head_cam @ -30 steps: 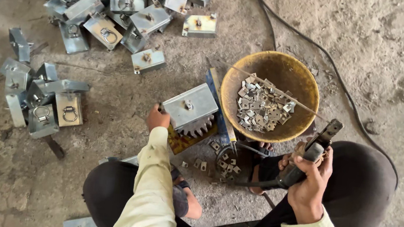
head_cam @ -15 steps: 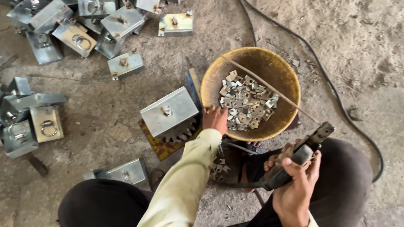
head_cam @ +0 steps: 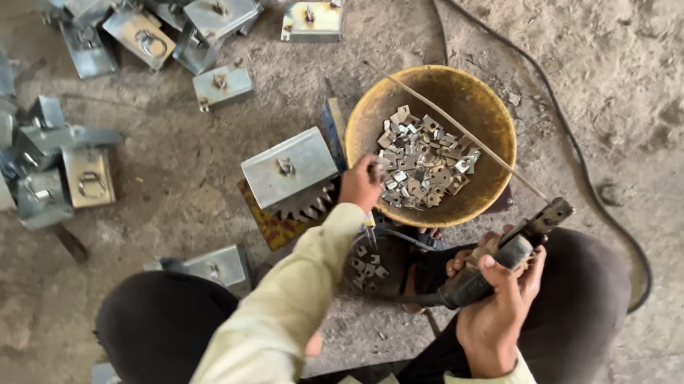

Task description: The person performs spot welding on metal boxes using a hand-held electrode holder, picking up small metal tabs from a yellow bowl and attaching them to the boxes on the floor.

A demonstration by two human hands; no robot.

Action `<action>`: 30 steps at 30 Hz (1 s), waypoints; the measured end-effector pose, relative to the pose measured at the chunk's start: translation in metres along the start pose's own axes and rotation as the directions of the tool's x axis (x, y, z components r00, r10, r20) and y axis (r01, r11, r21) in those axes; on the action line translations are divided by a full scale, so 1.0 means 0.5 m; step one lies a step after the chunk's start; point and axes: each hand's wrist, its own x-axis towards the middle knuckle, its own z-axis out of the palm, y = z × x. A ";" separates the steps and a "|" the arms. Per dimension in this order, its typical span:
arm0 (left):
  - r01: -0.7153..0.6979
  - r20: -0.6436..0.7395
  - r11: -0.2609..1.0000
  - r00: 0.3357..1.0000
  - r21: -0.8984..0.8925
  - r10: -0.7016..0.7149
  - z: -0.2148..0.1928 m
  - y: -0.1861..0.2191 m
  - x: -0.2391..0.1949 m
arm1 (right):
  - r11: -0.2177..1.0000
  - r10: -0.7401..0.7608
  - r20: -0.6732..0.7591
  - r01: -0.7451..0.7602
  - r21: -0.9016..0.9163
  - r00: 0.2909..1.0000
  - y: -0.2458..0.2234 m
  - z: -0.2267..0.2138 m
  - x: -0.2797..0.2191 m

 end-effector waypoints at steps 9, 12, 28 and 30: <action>0.072 -0.033 0.979 0.996 -0.193 -0.079 -0.341 0.098 -0.185 | 0.997 0.001 0.144 0.011 -0.082 0.990 0.052 0.012 -0.022; 0.309 -0.140 0.837 0.902 -0.451 -0.409 -0.394 0.032 -0.230 | 0.986 0.024 0.175 0.006 -0.165 0.984 0.088 0.014 -0.030; 0.556 -0.365 0.831 0.779 0.026 -0.510 -0.349 -0.159 -0.183 | 0.657 -0.026 0.450 0.355 -0.665 0.892 0.178 0.028 -0.083; 0.581 -0.373 0.814 0.756 0.005 -0.537 -0.354 -0.139 -0.184 | 0.547 -0.051 0.508 0.449 -0.706 0.860 0.180 0.022 -0.089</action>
